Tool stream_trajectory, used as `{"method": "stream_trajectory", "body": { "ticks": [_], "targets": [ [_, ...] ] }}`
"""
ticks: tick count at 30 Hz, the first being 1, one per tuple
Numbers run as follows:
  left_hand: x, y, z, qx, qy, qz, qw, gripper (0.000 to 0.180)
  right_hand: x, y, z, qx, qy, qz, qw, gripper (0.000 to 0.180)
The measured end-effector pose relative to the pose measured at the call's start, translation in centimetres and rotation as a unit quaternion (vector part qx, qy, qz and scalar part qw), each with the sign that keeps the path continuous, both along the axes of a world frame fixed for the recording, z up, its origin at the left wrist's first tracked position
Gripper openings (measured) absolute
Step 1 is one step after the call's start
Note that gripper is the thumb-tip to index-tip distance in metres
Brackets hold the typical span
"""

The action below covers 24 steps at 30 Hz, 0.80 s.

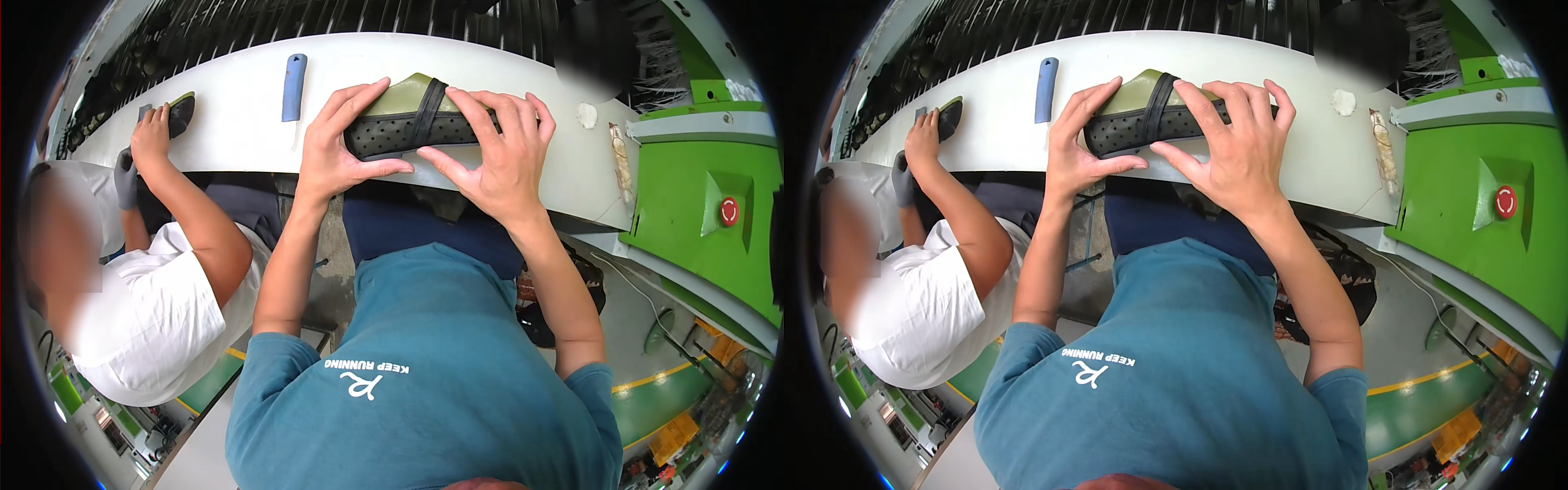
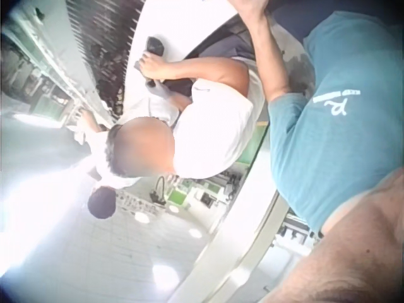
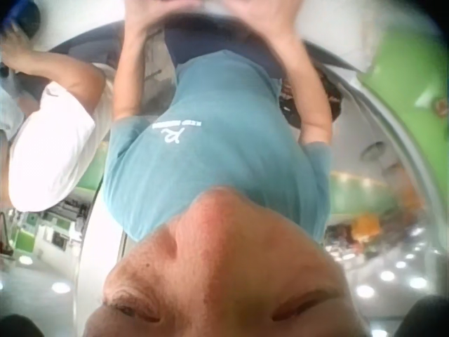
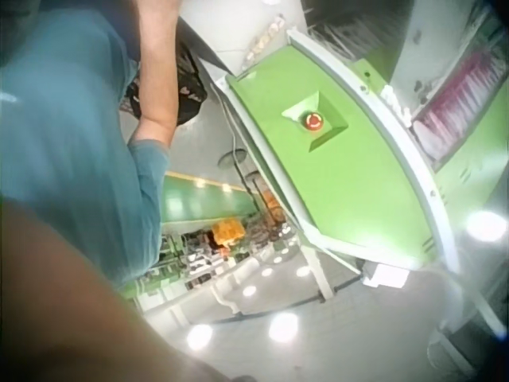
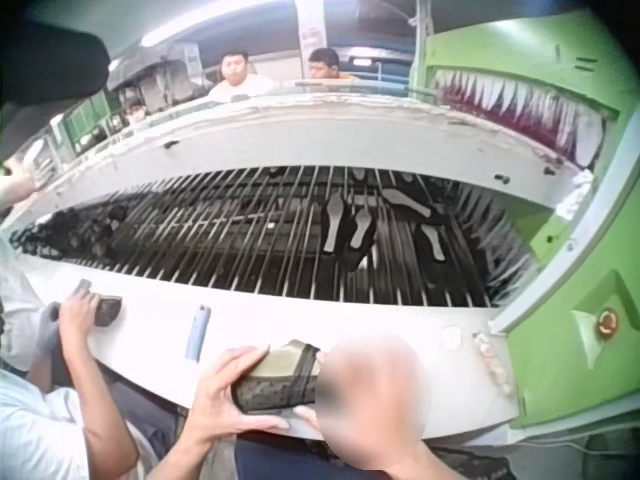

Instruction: The person assembles a black slip-on shoe by fitting a black sock-like upper onto a green sole. They repeatedly stretch and press the upper to secure it around the sole's edges. The person uses a small metal tool to tuck the upper material into the sole's perimeter. The finished shoe is placed on a conveyor belt.

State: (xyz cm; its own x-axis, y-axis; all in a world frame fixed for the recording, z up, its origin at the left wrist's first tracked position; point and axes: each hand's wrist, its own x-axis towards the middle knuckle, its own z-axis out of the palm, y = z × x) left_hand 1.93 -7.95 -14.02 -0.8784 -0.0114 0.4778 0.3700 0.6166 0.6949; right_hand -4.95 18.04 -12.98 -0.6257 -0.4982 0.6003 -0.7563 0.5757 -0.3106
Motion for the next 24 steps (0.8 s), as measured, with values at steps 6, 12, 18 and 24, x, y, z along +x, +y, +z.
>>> {"method": "stream_trajectory", "body": {
  "ticks": [6,12,18,24],
  "targets": [
    [-0.1,0.0,0.0,0.005,-0.012,0.008,1.0,0.1,-0.1,-0.7,0.0,-0.008,0.008,-0.015,1.0,0.076],
    [-0.4,0.3,0.3,-0.014,-0.009,0.02,1.0,0.088,-0.6,-0.7,-0.9,-0.03,0.024,-0.016,0.999,0.077],
    [-1.2,0.1,0.2,0.006,-0.014,0.016,1.0,0.085,-2.7,-0.6,-0.5,-0.024,0.032,0.001,0.999,0.074],
    [-2.8,-0.9,1.2,0.056,-0.131,0.03,0.989,0.071,-6.4,-1.8,-0.9,-0.051,0.023,0.0,0.998,0.053]
  ]
}}
